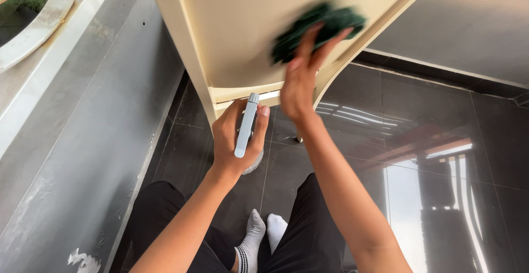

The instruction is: The person cleans a plastic chair by spraying it with a liquid from a bottle and wiping the backrest and seat with a green cloth.

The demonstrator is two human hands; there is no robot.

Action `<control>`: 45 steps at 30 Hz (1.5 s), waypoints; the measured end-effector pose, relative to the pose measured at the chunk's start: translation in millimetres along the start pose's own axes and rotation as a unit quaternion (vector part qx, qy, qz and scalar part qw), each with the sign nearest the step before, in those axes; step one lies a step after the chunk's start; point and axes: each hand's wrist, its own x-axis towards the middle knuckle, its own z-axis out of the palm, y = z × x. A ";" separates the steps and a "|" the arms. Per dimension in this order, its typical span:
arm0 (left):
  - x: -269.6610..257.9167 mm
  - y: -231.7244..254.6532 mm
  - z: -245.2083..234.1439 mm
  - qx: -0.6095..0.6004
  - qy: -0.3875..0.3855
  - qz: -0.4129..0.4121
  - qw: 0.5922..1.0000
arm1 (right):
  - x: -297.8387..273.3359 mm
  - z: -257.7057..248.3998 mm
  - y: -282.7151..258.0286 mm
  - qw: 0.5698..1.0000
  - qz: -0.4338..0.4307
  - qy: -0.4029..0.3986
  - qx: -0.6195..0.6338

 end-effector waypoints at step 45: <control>28.1 32.9 70.4 -0.049 -0.082 0.014 0.995 | -32.6 -12.3 104.3 0.990 0.133 0.026 -0.048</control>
